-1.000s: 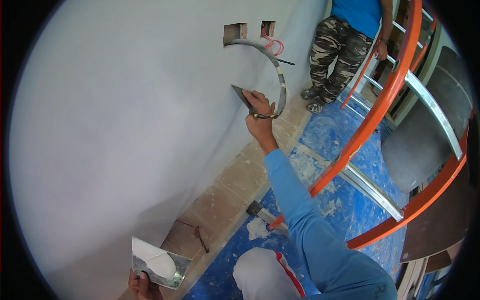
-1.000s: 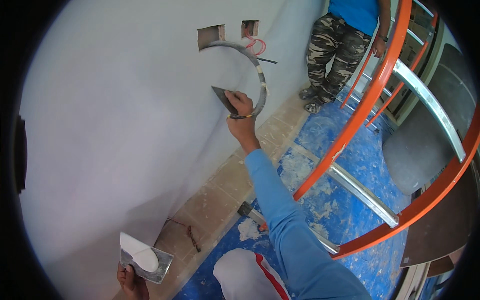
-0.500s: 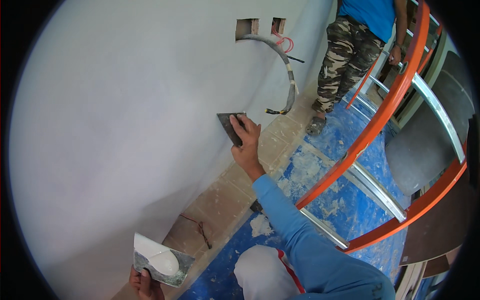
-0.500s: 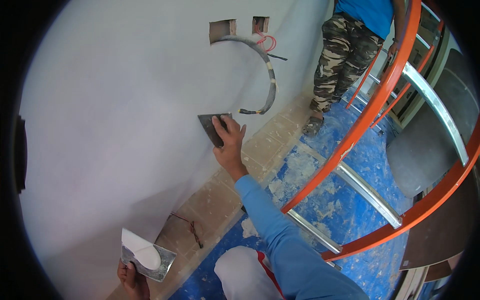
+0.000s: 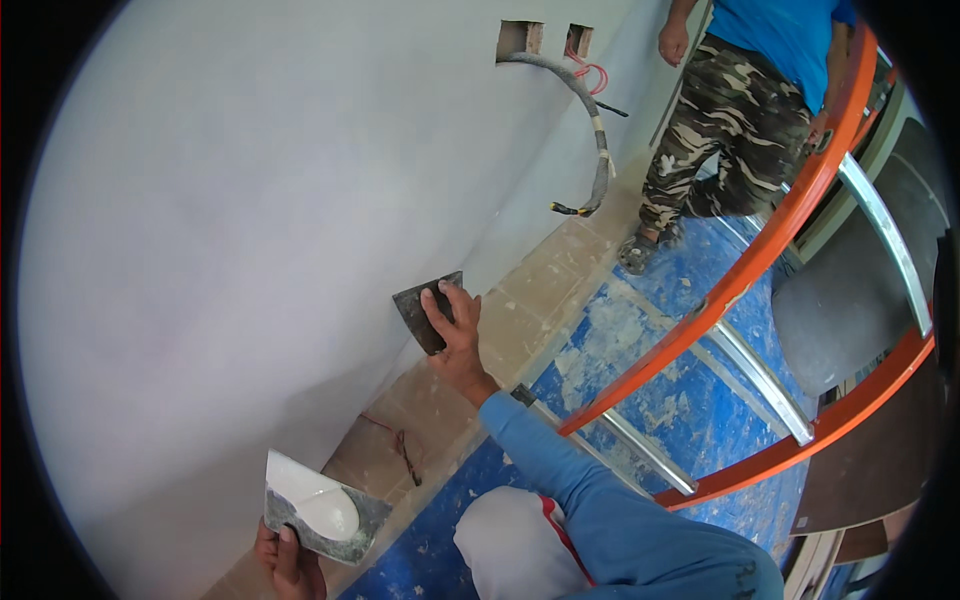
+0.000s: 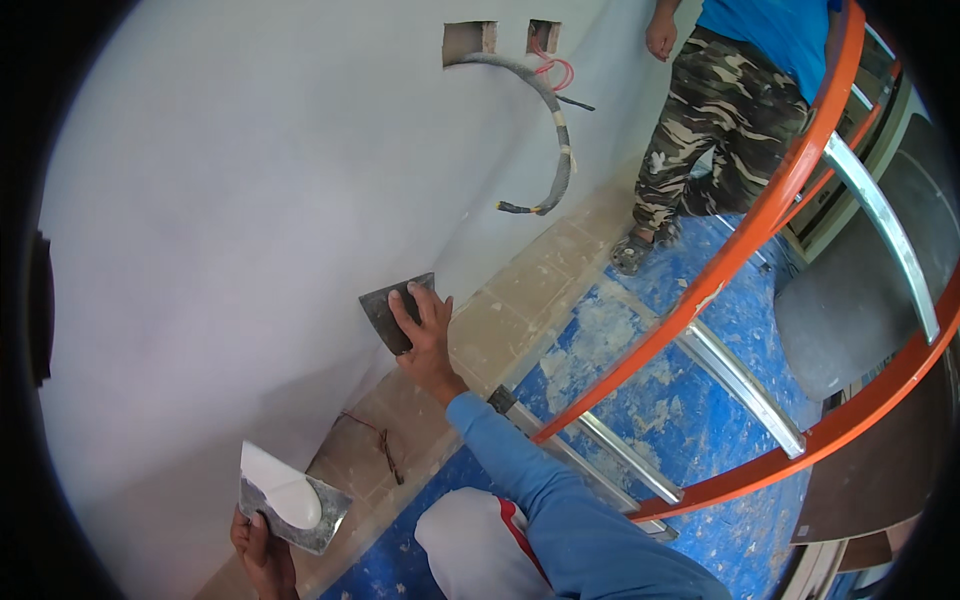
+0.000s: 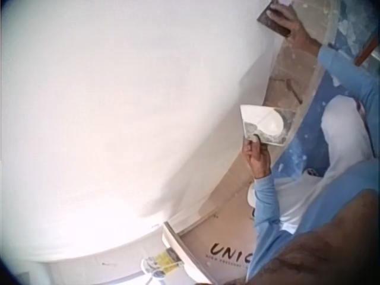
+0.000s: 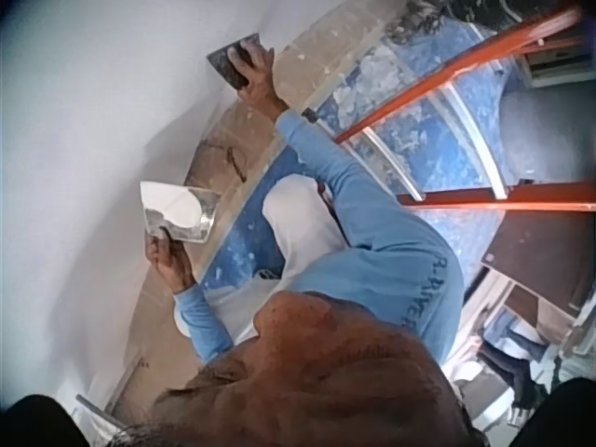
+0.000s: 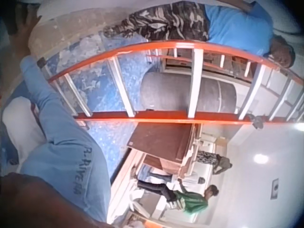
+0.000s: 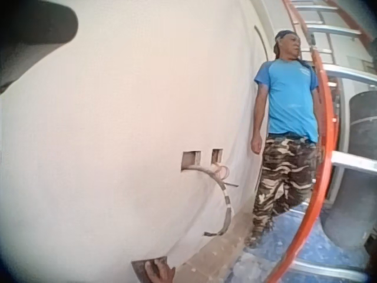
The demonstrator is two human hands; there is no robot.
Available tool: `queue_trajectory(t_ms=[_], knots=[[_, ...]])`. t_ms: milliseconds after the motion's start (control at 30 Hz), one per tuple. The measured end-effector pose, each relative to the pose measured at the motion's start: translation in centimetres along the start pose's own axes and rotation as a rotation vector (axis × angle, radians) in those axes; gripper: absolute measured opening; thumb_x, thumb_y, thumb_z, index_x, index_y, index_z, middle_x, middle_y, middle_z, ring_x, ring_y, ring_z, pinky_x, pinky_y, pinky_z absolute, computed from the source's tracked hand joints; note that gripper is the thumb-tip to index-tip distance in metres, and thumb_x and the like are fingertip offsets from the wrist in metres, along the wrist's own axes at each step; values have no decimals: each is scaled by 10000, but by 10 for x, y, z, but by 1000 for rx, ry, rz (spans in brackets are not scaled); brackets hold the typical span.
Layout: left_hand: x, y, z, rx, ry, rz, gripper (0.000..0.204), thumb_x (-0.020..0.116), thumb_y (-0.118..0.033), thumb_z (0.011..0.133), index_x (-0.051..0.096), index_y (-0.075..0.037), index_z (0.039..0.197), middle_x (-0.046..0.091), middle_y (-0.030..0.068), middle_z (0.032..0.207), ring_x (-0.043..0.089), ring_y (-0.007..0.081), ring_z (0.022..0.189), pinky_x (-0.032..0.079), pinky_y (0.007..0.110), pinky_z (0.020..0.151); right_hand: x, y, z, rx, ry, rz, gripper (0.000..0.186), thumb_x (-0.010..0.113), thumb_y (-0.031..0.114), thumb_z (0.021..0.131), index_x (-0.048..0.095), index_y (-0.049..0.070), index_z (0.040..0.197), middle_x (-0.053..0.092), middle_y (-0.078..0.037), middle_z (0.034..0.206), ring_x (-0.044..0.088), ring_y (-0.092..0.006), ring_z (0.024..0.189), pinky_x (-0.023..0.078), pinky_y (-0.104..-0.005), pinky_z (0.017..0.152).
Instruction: The person applies putty to a wall with a spatula, smoothing it over holes and around electrical wires and outlets.
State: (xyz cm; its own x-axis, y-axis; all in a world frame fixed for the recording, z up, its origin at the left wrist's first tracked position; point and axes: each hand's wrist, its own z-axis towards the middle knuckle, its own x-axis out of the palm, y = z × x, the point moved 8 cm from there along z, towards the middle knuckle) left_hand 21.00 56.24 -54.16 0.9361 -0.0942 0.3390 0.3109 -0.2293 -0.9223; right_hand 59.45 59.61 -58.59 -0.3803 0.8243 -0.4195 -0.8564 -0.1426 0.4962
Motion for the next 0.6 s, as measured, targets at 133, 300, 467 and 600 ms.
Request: queue_trajectory(t_ms=[133, 300, 467, 600], knots=[[-8, 1, 3, 39, 48, 31, 178, 569, -44, 951, 503, -79, 789, 477, -1, 805, 484, 80, 703, 430, 244, 606, 16, 8, -19, 0, 11, 2, 826, 656, 6, 632, 482, 198, 1416, 380, -189, 1407, 379, -427, 1284, 222, -734, 1016], [7, -1, 0, 67, 164, 13, 396, 580, -176, 942, 496, 14, 1279, 620, 99, 1169, 612, 197, 1066, 495, 346, 915, 36, 16, -42, 22, 41, -20, 824, 697, 63, 650, 463, 198, 1429, 371, -205, 1409, 378, -436, 1278, 219, -756, 991], [8, -5, -4, 56, 157, 8, 386, 581, -174, 944, 506, 9, 1275, 619, 90, 1173, 593, 182, 1091, 455, 344, 968, 51, 25, -64, 39, 48, -7, 826, 673, 46, 648, 455, 193, 1431, 358, -205, 1415, 359, -437, 1289, 185, -769, 993], [14, -6, -4, 80, 161, -26, 360, 588, -170, 945, 525, 9, 1251, 630, 92, 1148, 615, 179, 1046, 492, 335, 912, 60, 28, -82, 86, 91, 11, 824, 670, 43, 647, 455, 193, 1428, 351, -206, 1419, 350, -429, 1294, 163, -778, 993]])
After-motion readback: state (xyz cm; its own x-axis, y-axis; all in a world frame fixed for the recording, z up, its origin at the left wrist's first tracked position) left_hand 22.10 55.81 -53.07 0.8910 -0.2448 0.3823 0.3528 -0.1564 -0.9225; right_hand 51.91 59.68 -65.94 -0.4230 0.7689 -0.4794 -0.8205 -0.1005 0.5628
